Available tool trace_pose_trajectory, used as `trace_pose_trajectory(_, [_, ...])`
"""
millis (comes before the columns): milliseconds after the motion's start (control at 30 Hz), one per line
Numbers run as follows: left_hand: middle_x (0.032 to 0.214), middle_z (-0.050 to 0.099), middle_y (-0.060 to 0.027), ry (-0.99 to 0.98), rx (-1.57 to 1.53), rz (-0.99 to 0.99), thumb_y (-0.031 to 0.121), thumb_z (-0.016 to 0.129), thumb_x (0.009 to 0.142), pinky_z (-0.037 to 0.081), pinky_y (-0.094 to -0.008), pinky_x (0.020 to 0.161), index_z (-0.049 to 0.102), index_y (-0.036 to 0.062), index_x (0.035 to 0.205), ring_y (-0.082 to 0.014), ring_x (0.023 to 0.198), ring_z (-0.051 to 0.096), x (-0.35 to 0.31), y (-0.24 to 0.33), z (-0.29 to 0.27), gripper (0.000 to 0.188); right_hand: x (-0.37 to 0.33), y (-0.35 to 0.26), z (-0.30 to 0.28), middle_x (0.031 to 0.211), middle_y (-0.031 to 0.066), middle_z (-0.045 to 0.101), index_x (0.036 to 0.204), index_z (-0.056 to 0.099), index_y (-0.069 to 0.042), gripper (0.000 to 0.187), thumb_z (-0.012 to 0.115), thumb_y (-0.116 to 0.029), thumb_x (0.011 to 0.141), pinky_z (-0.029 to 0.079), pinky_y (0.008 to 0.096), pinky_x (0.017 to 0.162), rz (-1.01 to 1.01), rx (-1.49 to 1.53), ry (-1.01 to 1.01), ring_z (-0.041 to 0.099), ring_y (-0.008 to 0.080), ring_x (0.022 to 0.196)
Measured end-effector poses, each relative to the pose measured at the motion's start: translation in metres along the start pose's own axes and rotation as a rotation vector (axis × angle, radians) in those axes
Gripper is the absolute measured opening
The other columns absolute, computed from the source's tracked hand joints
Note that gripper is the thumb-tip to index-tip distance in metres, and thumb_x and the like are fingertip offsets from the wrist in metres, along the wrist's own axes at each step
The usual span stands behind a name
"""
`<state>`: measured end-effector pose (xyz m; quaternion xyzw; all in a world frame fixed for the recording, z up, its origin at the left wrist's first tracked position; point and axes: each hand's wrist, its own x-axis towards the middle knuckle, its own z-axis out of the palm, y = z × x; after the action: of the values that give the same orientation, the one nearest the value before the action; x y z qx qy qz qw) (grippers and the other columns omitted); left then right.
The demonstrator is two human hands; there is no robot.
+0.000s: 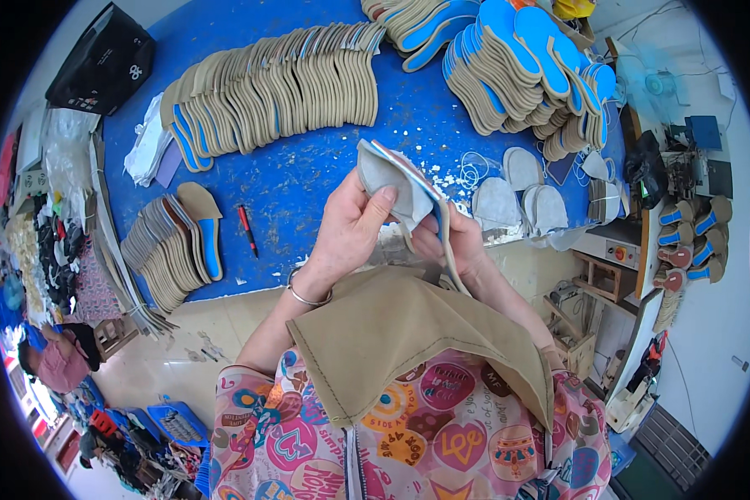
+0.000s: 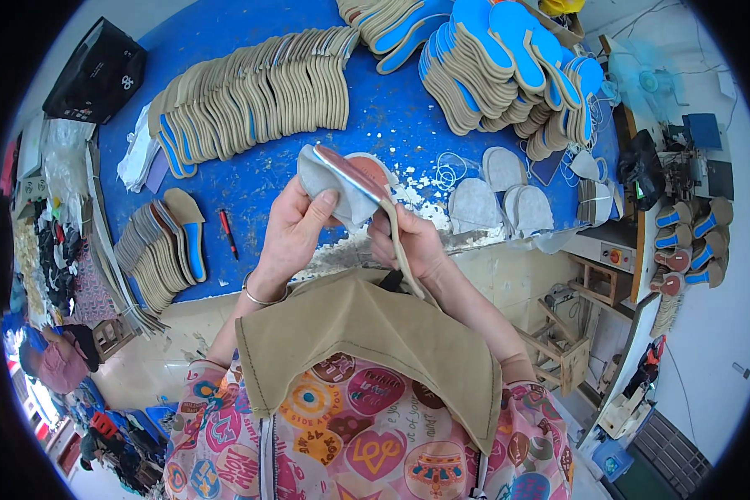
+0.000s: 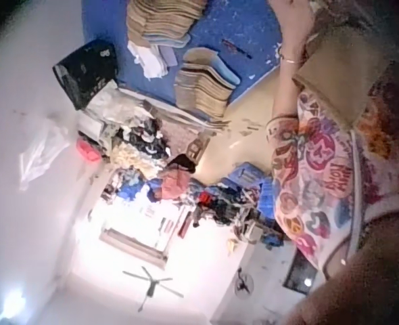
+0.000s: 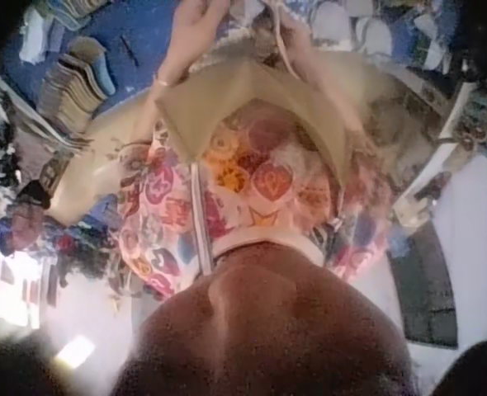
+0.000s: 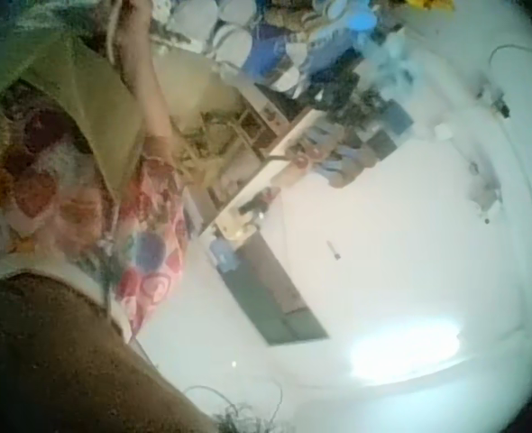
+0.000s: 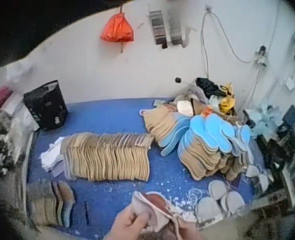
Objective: The person assembles shoe soles by taking soles and fabric covers from stacks on the table and wrapping the fabric covers around the soles by hand.
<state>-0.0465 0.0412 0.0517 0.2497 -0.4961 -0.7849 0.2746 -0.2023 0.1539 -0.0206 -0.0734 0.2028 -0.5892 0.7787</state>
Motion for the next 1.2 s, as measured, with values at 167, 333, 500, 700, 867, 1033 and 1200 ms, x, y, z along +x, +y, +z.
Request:
trace_pose_trajectory(167, [0.105, 0.057, -0.0082, 0.025, -0.112, -0.188, 0.009, 0.050, 0.087, 0.050, -0.0285, 0.074, 0.046, 0.0003, 0.116, -0.0145, 0.092, 0.056, -0.004, -0.032, -0.057, 0.031, 0.003, -0.021, 0.006, 0.052, 0.0023, 0.040, 0.077, 0.042, -0.009, 0.032, 0.043, -0.038, 0.089, 0.025, 0.0252, 0.037, -0.020, 0.486, -0.342, 0.038, 0.0113, 0.037])
trace_pose_trajectory(333, [0.124, 0.048, -0.0149, 0.184, -0.696, -0.074, 0.015, 0.062, 0.077, 0.034, -0.0461, 0.099, 0.040, 0.0005, 0.125, -0.0315, 0.116, 0.045, -0.035, -0.063, -0.129, 0.055, -0.009, -0.044, -0.056, 0.065, 0.0037, 0.055, 0.086, 0.051, -0.004, 0.030, 0.044, -0.034, 0.089, 0.042, 0.0243, 0.052, -0.211, -0.414, 0.244, 0.053, 0.0131, 0.051])
trace_pose_trajectory(500, [0.127, 0.045, -0.0150, 0.281, -0.846, -0.102, 0.024, 0.052, 0.086, 0.032, -0.0477, 0.100, 0.038, 0.0011, 0.127, -0.0311, 0.118, 0.043, -0.032, -0.086, -0.131, 0.049, 0.005, 0.008, -0.103, 0.090, 0.0156, 0.062, 0.095, 0.057, 0.000, 0.033, 0.059, -0.030, 0.081, 0.047, 0.0373, 0.070, -0.033, -1.300, 0.735, 0.060, 0.0303, 0.079])
trace_pose_trajectory(700, [0.125, 0.047, -0.0164, 0.192, -0.912, -0.179, 0.021, 0.050, 0.086, 0.036, -0.0473, 0.098, 0.038, 0.0003, 0.127, -0.0324, 0.114, 0.047, -0.032, -0.086, -0.118, 0.047, 0.039, -0.098, -0.032, 0.087, 0.0151, 0.060, 0.091, 0.059, -0.005, 0.021, 0.063, -0.018, 0.074, 0.046, 0.0377, 0.072, -0.865, -1.828, 0.851, 0.058, 0.0321, 0.082])
trace_pose_trajectory(867, [0.124, 0.047, -0.0173, 0.265, -0.756, -0.271, 0.020, 0.051, 0.086, 0.038, -0.0464, 0.096, 0.037, -0.0005, 0.126, -0.0331, 0.113, 0.048, -0.015, -0.081, -0.102, 0.047, 0.061, -0.250, -0.006, 0.091, 0.0169, 0.059, 0.095, 0.059, -0.004, 0.029, 0.066, -0.017, 0.070, 0.045, 0.0411, 0.073, -1.029, -2.273, 1.051, 0.056, 0.0338, 0.085])
trace_pose_trajectory(1033, [0.124, 0.047, -0.0186, 0.253, -0.852, -0.271, 0.023, 0.048, 0.088, 0.039, -0.0485, 0.095, 0.034, -0.0007, 0.129, -0.0351, 0.111, 0.048, -0.011, -0.075, -0.088, 0.049, 0.101, -0.274, -0.019, 0.101, 0.0169, 0.059, 0.103, 0.059, -0.005, 0.040, 0.061, -0.033, 0.074, 0.045, 0.0409, 0.080, -0.330, -2.638, 1.152, 0.056, 0.0337, 0.091])
trace_pose_trajectory(1200, [0.121, 0.050, -0.0168, 0.184, -0.827, -0.318, 0.015, 0.056, 0.083, 0.042, -0.0433, 0.092, 0.037, -0.0025, 0.126, -0.0314, 0.109, 0.051, -0.020, -0.067, -0.089, 0.050, 0.121, -0.300, -0.032, 0.102, 0.0194, 0.059, 0.106, 0.056, -0.004, 0.045, 0.060, -0.034, 0.073, 0.046, 0.0393, 0.081, -0.028, -2.610, 1.080, 0.057, 0.0312, 0.096])
